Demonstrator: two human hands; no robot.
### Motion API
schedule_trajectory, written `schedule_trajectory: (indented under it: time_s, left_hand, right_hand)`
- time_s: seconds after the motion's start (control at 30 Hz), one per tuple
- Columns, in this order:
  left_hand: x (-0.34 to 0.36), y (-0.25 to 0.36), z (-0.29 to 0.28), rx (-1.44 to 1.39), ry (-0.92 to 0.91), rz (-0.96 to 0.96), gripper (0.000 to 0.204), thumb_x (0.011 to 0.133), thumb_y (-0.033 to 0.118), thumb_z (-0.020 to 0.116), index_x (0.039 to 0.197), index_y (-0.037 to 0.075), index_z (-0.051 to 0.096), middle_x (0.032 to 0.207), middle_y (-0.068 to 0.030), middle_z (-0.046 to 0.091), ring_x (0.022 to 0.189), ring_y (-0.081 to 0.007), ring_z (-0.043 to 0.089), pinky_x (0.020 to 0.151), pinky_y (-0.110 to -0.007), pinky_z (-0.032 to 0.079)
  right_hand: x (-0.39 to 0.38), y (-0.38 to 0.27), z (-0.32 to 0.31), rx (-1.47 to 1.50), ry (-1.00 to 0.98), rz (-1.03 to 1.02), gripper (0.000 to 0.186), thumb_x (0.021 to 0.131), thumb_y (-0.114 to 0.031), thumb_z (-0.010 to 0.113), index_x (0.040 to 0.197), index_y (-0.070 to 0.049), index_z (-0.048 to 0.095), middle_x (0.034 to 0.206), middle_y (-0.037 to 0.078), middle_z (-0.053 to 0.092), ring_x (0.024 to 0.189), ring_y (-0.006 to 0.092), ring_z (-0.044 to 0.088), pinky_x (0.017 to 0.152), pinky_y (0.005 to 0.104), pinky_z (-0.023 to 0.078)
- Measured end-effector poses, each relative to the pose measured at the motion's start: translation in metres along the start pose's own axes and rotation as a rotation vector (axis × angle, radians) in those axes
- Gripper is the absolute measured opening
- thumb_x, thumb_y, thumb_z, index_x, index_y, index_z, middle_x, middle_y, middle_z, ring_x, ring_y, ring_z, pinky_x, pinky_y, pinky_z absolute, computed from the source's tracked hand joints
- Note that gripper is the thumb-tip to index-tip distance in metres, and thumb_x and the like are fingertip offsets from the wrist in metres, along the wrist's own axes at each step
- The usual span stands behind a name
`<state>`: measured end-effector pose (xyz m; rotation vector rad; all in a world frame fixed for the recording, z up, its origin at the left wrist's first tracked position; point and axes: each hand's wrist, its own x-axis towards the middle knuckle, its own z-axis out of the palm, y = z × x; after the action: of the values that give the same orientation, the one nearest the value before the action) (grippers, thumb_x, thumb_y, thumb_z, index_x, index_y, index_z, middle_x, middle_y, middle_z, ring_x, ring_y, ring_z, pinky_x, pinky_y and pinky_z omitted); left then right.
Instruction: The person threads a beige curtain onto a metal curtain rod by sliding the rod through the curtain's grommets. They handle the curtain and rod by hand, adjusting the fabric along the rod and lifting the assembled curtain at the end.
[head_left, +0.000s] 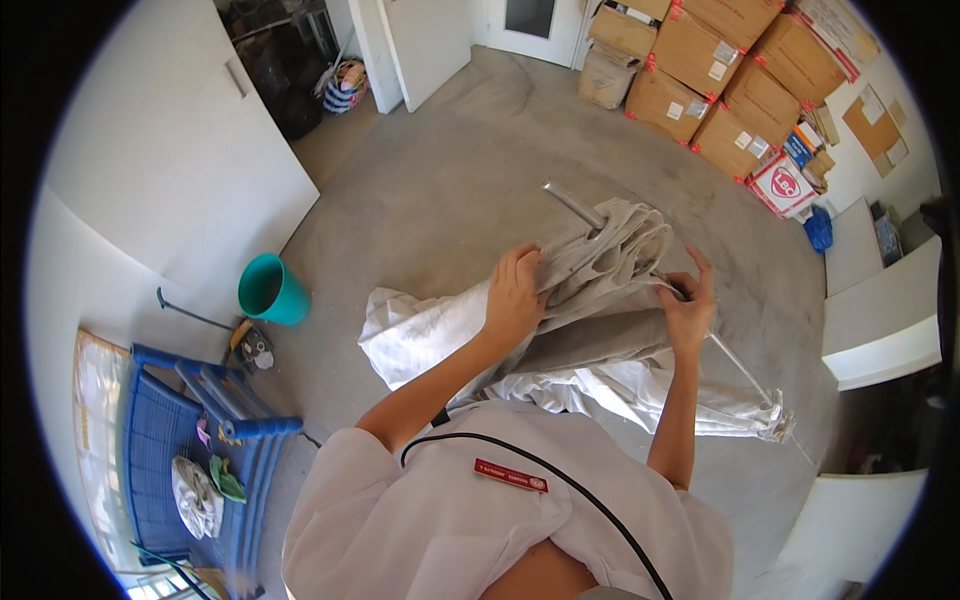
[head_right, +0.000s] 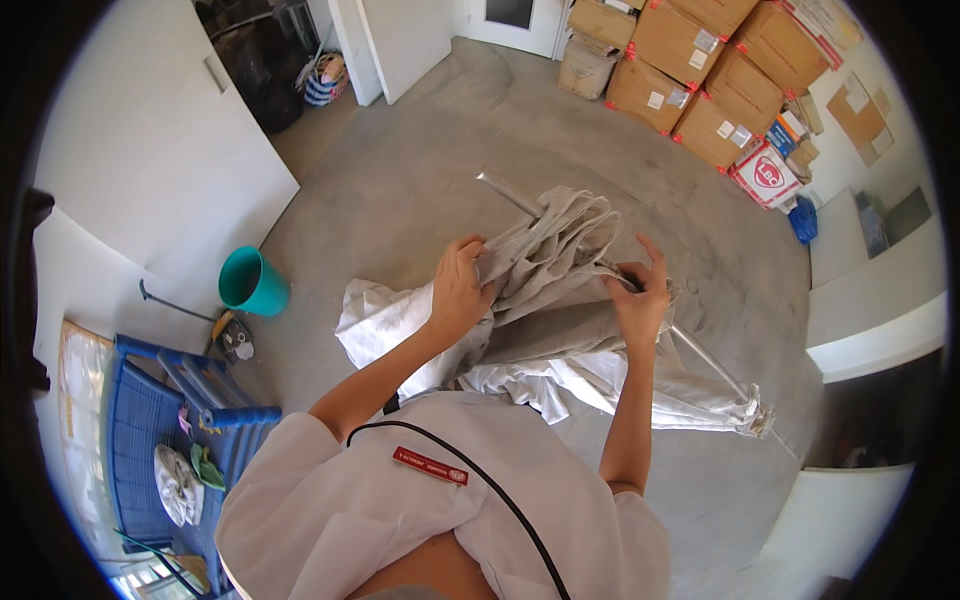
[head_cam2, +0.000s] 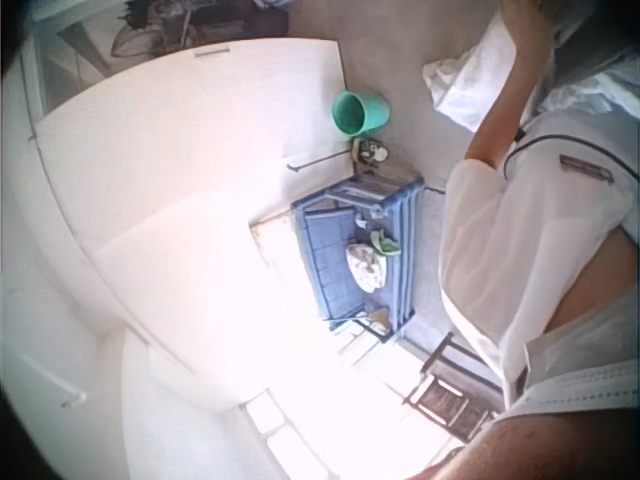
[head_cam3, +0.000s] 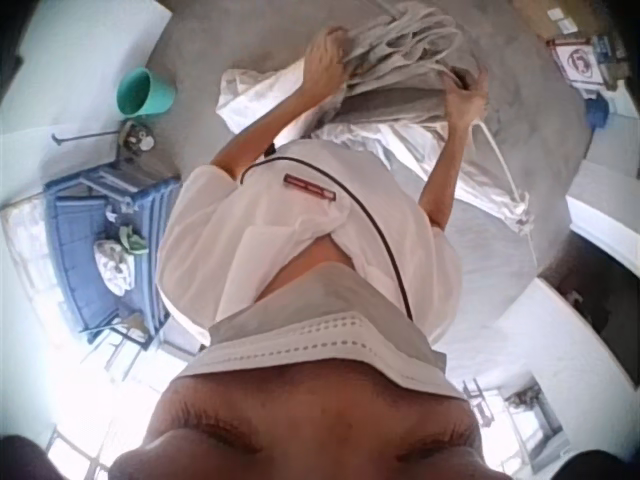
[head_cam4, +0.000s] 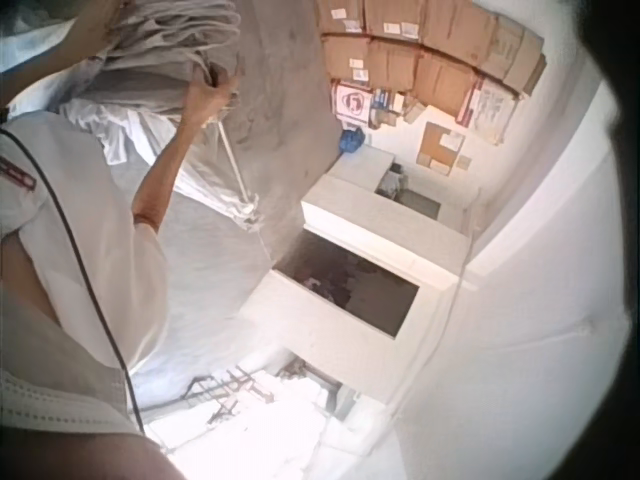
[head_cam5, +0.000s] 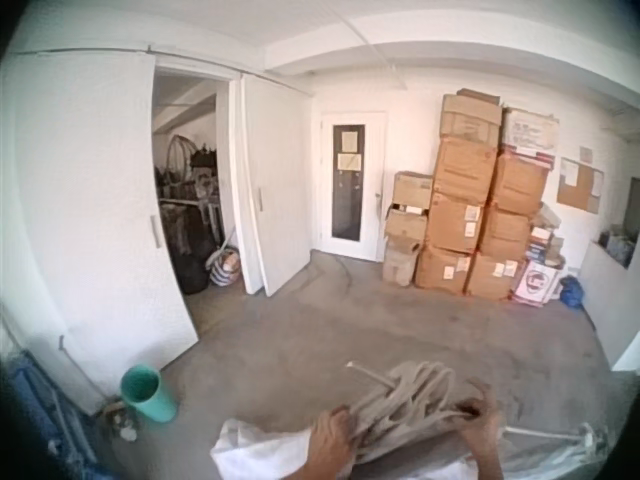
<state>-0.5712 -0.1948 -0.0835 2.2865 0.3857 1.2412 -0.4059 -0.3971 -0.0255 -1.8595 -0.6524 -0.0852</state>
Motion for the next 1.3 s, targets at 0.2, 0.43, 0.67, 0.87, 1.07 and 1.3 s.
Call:
schedule_trajectory:
  time_s: [0.2, 0.43, 0.67, 0.87, 1.07, 1.3]
  left_hand:
    - [-0.046, -0.042, -0.020, -0.308, -0.162, -0.443, 0.032, 0.078, 0.004, 0.076, 0.106, 0.003, 0.061, 0.102, -0.0094, 0.062, 0.091, -0.0218, 0.063, 0.079, -0.035, 0.051]
    - [0.022, -0.060, -0.091, -0.581, -0.145, -0.561, 0.017, 0.090, 0.014, 0.073, 0.102, 0.002, 0.075, 0.087, -0.0028, 0.068, 0.077, -0.0082, 0.057, 0.070, -0.025, 0.046]
    - [0.146, -0.001, -0.114, -0.359, -0.317, 0.048, 0.009, 0.089, 0.008, 0.071, 0.091, 0.000, 0.075, 0.086, -0.0010, 0.059, 0.076, -0.0094, 0.053, 0.068, -0.026, 0.043]
    - [0.187, -0.023, -0.055, -0.462, -0.665, -0.196, 0.015, 0.090, 0.016, 0.071, 0.089, 0.001, 0.074, 0.087, 0.0010, 0.061, 0.079, -0.0085, 0.055, 0.072, -0.027, 0.045]
    - [0.146, -0.051, 0.035, -1.059, -0.835, -0.298, 0.015, 0.095, 0.017, 0.066, 0.093, 0.003, 0.073, 0.087, 0.0011, 0.067, 0.083, -0.0075, 0.057, 0.078, -0.026, 0.048]
    - [0.110, -0.036, 0.039, -0.838, -0.609, -0.305, 0.024, 0.095, 0.019, 0.066, 0.114, 0.004, 0.067, 0.099, 0.0009, 0.068, 0.086, -0.0124, 0.057, 0.080, -0.028, 0.047]
  right_hand:
    - [-0.002, 0.004, 0.007, 0.028, -0.021, -0.011, 0.073, 0.072, 0.006, 0.076, 0.138, -0.012, 0.051, 0.082, 0.008, 0.071, 0.074, 0.0115, 0.065, 0.072, 0.0244, 0.051]
    - [0.001, 0.013, 0.005, 0.012, -0.057, -0.007, 0.072, 0.073, 0.006, 0.075, 0.139, -0.012, 0.049, 0.082, 0.009, 0.071, 0.074, 0.0125, 0.065, 0.073, 0.0251, 0.052]
    - [0.001, 0.011, 0.003, 0.018, -0.076, -0.059, 0.073, 0.073, 0.000, 0.079, 0.139, -0.014, 0.050, 0.081, 0.008, 0.072, 0.073, 0.0142, 0.067, 0.073, 0.0272, 0.053]
    - [-0.007, 0.010, 0.004, -0.018, -0.050, -0.026, 0.076, 0.071, -0.003, 0.081, 0.139, -0.017, 0.050, 0.085, 0.009, 0.074, 0.078, 0.0157, 0.070, 0.076, 0.0285, 0.054]
    - [-0.015, 0.005, -0.006, 0.033, -0.011, -0.018, 0.078, 0.068, 0.006, 0.077, 0.138, -0.014, 0.050, 0.087, 0.010, 0.073, 0.081, 0.0162, 0.069, 0.080, 0.0287, 0.055]
    - [-0.015, -0.026, -0.002, 0.147, 0.072, 0.024, 0.075, 0.068, 0.009, 0.073, 0.137, -0.009, 0.049, 0.084, 0.008, 0.071, 0.080, 0.0135, 0.067, 0.077, 0.0251, 0.053]
